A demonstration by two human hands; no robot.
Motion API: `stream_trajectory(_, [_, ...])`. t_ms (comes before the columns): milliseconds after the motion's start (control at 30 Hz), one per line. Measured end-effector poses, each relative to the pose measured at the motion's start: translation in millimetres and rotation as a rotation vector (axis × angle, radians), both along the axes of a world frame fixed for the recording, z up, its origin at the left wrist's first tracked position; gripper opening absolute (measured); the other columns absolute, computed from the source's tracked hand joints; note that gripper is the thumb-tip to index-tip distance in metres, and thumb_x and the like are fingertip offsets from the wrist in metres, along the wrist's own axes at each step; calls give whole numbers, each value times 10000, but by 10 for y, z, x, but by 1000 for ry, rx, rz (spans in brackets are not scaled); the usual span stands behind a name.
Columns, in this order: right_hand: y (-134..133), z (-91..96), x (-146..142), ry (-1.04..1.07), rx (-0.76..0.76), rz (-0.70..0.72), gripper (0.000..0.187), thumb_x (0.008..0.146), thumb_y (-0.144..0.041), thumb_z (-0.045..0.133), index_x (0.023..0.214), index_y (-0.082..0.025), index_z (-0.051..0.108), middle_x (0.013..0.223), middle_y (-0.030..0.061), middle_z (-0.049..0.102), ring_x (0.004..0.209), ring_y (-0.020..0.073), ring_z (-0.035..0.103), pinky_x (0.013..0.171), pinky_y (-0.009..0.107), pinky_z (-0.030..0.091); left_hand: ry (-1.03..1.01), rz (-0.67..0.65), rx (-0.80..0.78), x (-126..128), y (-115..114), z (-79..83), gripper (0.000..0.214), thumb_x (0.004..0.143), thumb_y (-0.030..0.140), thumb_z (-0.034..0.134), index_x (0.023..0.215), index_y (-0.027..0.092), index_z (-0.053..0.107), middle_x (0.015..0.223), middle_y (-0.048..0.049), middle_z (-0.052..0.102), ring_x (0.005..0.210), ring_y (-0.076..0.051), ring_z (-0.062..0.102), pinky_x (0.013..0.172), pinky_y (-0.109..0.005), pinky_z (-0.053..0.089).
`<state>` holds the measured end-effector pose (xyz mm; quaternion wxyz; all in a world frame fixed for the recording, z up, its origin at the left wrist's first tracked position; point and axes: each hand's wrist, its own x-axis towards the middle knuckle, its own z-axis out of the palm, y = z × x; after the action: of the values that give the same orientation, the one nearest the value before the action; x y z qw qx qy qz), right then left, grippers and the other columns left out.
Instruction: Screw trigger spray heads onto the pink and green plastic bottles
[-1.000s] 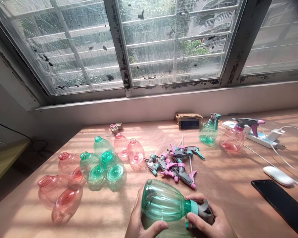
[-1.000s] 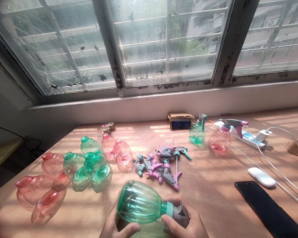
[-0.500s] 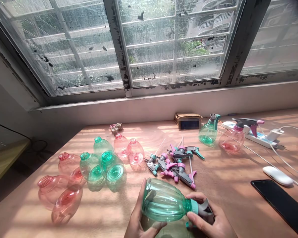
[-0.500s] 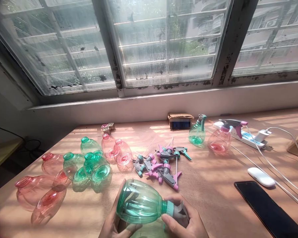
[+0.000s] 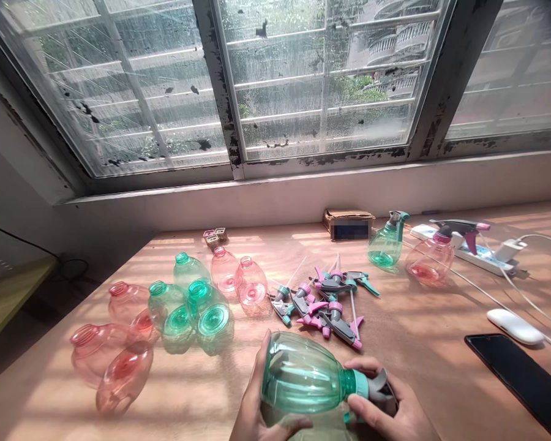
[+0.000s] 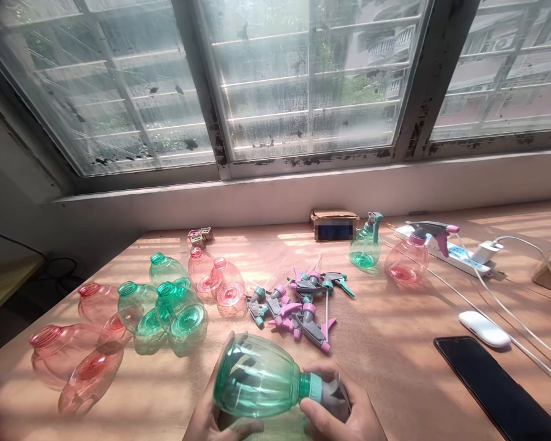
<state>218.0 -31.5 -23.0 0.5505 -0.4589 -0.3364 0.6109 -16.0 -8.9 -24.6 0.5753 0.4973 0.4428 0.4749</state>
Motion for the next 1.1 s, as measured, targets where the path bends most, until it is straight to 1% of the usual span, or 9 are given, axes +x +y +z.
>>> stream_trajectory(100, [9,-34,13,8,0,-1,520,642,-513,931,1016,-203,744,628,-27,684,572,181,623,590,291,442,33,-14,9,9,-10,-13,1113,689,497,914,1600,355,291,1604,-91,473,1452,-384,450,1248,-509,265])
stream_trajectory(233, [1,23,-5,-7,22,-6,491,619,-499,946,976,-211,770,654,-20,713,580,167,606,594,277,438,-20,2,27,22,-37,9,1345,620,488,956,1642,345,93,1687,-88,334,1526,-392,320,1277,-500,169])
stream_trajectory(300, [-2,49,-16,-23,33,-16,477,609,-494,950,954,-211,782,653,-21,712,586,163,594,596,271,436,-70,-9,15,29,-43,25,1395,614,510,954,1647,312,38,1687,-109,330,1534,-392,304,1278,-494,167])
stream_trajectory(400, [3,35,-19,-8,23,-12,481,612,-496,945,965,-216,776,644,-21,711,583,172,593,590,275,432,-97,-55,8,41,-40,40,1256,650,525,930,1633,260,195,1673,-140,348,1519,-406,333,1260,-497,237])
stream_trajectory(467, [10,-2,-10,16,12,-12,483,627,-499,937,985,-226,763,650,-27,703,578,174,595,596,284,432,-48,-44,44,47,-34,43,1170,674,499,921,1615,268,265,1690,-129,308,1524,-404,322,1259,-495,243])
stream_trajectory(600, [19,-58,8,18,4,-20,493,634,-506,930,1003,-233,751,673,-39,679,584,180,609,602,301,437,81,-16,71,40,-31,29,1102,762,497,859,1629,319,204,1689,-99,317,1517,-366,342,1272,-499,199])
stream_trajectory(767, [18,-15,-2,-53,41,-19,477,683,-527,899,1013,-217,746,638,-32,685,607,188,622,615,299,440,24,-56,44,1,-32,-39,1297,674,554,901,1649,294,84,1692,-120,311,1523,-392,326,1278,-511,156])
stream_trajectory(900, [21,13,-9,-79,63,-29,472,679,-528,904,992,-207,758,654,-27,696,611,174,611,626,288,453,41,-43,81,-5,-22,-66,1132,744,598,824,1633,261,211,1690,-144,307,1519,-409,334,1259,-523,226])
stream_trajectory(1100, [28,-21,-5,-36,44,-32,473,682,-530,902,1004,-219,748,625,-26,708,583,188,650,603,287,478,128,7,88,41,-41,41,1026,772,536,830,1609,326,276,1685,-75,338,1545,-357,297,1269,-462,232])
